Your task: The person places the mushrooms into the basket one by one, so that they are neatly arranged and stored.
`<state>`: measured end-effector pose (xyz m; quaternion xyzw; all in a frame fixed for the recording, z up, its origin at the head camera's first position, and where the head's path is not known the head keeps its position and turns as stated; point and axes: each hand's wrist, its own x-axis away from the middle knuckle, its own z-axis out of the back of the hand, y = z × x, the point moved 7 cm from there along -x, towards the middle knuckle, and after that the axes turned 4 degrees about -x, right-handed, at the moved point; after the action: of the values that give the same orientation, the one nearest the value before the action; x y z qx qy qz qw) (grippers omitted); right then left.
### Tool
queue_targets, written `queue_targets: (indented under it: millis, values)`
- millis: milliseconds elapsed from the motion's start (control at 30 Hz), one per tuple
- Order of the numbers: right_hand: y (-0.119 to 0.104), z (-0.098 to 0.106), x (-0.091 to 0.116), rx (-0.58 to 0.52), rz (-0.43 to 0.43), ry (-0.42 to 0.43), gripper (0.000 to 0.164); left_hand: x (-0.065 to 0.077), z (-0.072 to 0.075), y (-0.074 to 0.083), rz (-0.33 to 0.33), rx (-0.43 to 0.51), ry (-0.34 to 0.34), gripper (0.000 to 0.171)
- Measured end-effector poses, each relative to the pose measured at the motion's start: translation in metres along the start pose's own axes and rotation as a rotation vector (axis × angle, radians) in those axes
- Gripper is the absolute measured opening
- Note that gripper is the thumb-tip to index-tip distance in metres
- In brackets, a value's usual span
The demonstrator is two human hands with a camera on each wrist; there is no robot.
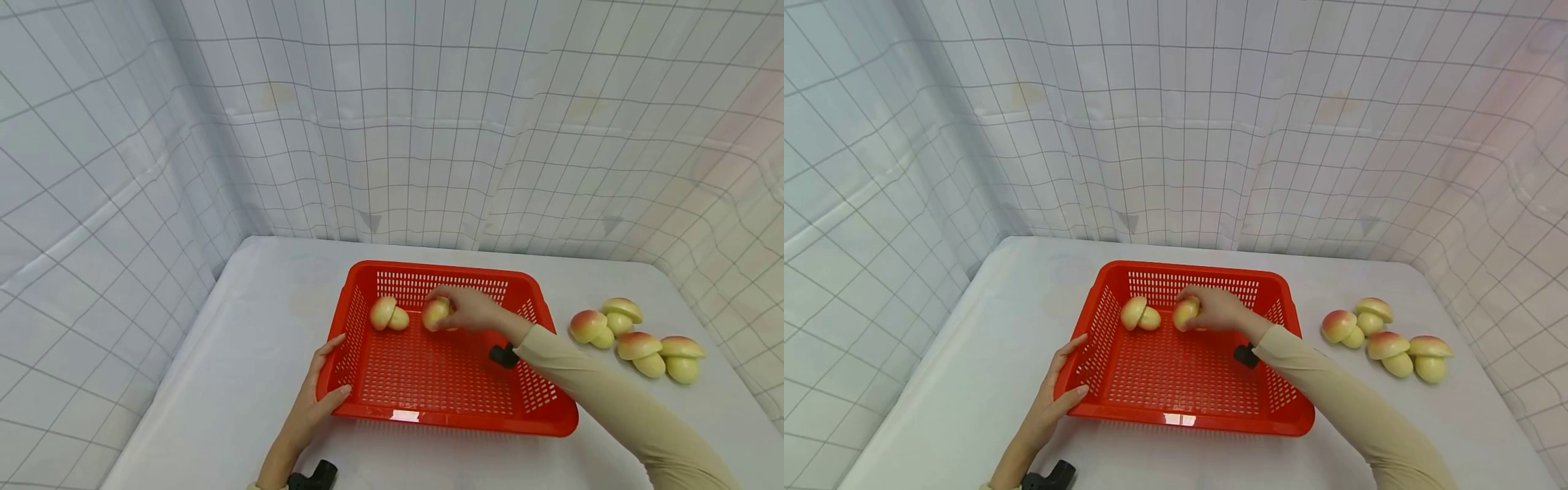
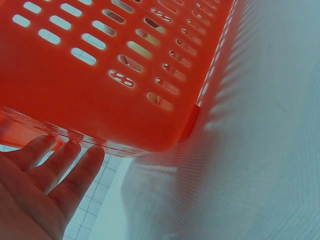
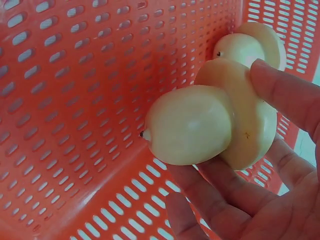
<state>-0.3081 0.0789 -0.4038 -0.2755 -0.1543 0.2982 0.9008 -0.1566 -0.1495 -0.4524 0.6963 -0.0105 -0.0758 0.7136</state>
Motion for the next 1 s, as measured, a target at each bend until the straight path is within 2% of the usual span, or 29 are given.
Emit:
queue_targets:
  millis: [1000]
  values:
    - [0.0048,-0.0096,-0.0062,0.009,-0.015,-0.035,0.047,0.0006,0.0001,-0.0017,0.019,-0.008,0.017,0.068]
